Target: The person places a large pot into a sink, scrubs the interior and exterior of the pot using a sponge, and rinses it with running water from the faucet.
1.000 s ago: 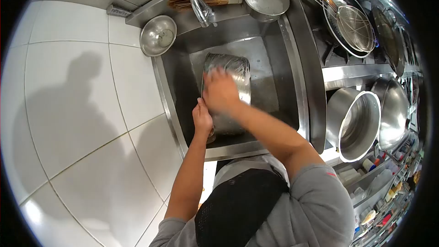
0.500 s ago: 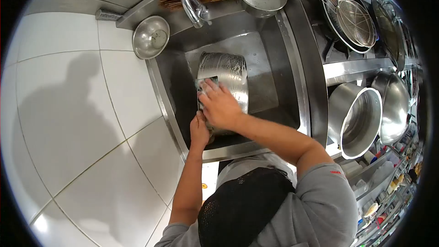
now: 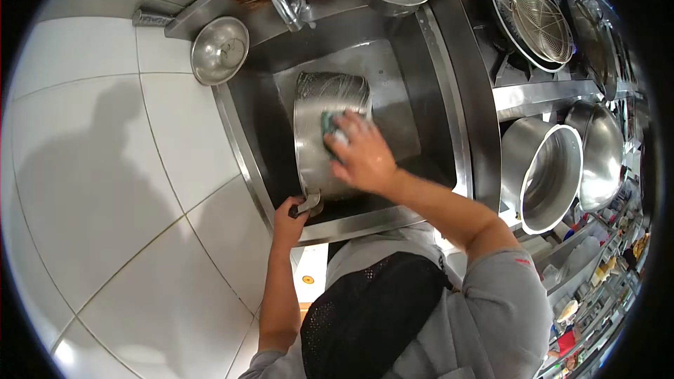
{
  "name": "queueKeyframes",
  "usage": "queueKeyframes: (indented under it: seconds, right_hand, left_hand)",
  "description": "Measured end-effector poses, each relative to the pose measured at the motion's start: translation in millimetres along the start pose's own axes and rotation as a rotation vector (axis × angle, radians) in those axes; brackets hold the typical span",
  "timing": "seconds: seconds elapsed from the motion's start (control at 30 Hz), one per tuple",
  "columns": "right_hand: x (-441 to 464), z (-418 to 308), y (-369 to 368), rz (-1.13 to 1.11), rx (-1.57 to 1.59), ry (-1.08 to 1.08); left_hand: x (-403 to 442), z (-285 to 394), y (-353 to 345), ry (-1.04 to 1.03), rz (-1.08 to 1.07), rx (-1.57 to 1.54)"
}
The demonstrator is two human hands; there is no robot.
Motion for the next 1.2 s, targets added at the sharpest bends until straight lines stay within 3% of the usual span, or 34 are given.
queueKeyframes:
  seconds: [0.03,0.07,0.13,0.23,0.3,0.37,0.43,0.47,0.53,0.6,0.63,0.7,0.77,0.83,0.9,0.97,1.03,1.1,1.17,1.2]
  right_hand:
    - [14.2,14.4,2.8,0.048,0.034,0.054]
    - [35.4,56.9,-15.7,-0.089,0.159,-0.29]
    - [62.8,146.7,-46.2,-0.127,0.615,-0.769]
    - [43.5,117.4,-43.6,0.045,0.422,-0.701]
    - [2.0,53.3,-20.8,0.116,0.397,-0.51]
    - [-33.3,9.9,-12.5,0.122,0.23,-0.433]
    - [-34.7,-26.6,-1.8,0.071,0.174,-0.087]
    - [-15.3,-15.0,-2.4,0.068,0.176,-0.105]
    - [44.8,41.6,-28.6,-0.115,0.282,-0.354]
    - [101.8,103.0,-57.8,-0.271,0.576,-0.577]
    - [97.9,95.1,-57.2,-0.277,0.584,-0.584]
    - [101.1,70.2,-44.3,-0.277,0.418,-0.431]
    - [42.7,9.2,-24.1,0.022,0.38,-0.171]
    - [11.8,3.5,-9.0,0.032,0.418,-0.092]
    - [9.0,29.8,-9.1,-0.127,0.432,0.138]
    - [42.6,90.3,-13.0,0.012,0.325,-0.15]
    - [60.6,140.9,-25.4,0.023,0.533,-0.573]
    - [47.2,92.4,-18.9,0.003,0.415,-0.339]
    - [16.8,19.6,-3.0,0.118,0.347,0.026]
    - [14.2,12.6,8.3,0.097,0.353,0.056]
  left_hand:
    - [1.2,0.2,0.6,-0.003,0.009,-0.002]
    - [3.4,0.4,-0.4,0.003,0.002,-0.072]
    - [-1.9,-5.0,-5.4,0.007,-0.011,-0.143]
    - [7.7,-12.4,6.9,-0.012,0.023,-0.097]
    - [3.8,-7.5,9.8,0.033,0.026,-0.212]
    - [10.9,16.1,17.3,-0.018,0.087,-0.128]
    - [23.7,47.5,19.5,-0.004,-0.104,-0.009]
    - [26.2,65.3,19.7,-0.032,-0.101,-0.013]
    - [34.9,81.7,18.7,-0.046,-0.112,0.009]
    - [37.8,105.2,17.6,-0.056,-0.123,-0.013]
    - [38.8,103.6,12.7,-0.046,-0.128,-0.008]
    - [56.1,104.3,13.4,-0.005,-0.126,-0.104]
    - [64.8,116.0,14.4,-0.038,-0.12,-0.137]
    - [71.1,116.7,14.5,-0.037,-0.141,-0.055]
    - [72.5,111.0,17.6,-0.038,-0.162,-0.074]
    - [72.3,114.3,17.0,-0.04,-0.175,-0.08]
    - [74.1,127.8,15.5,-0.043,-0.148,-0.078]
    - [82.0,132.0,18.3,-0.001,-0.17,-0.067]
    - [84.8,132.9,14.7,0.066,-0.196,-0.072]
    - [87.9,139.5,16.1,0.05,-0.19,-0.081]
Point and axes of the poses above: each hand's wrist, its own x-axis towards the middle knuckle, its own y-axis out of the back of the hand, z = x × y, the point moved 6 cm from there along x, towards the middle knuckle, and after that the axes turned 6 degrees about x, right-handed, at the moved point
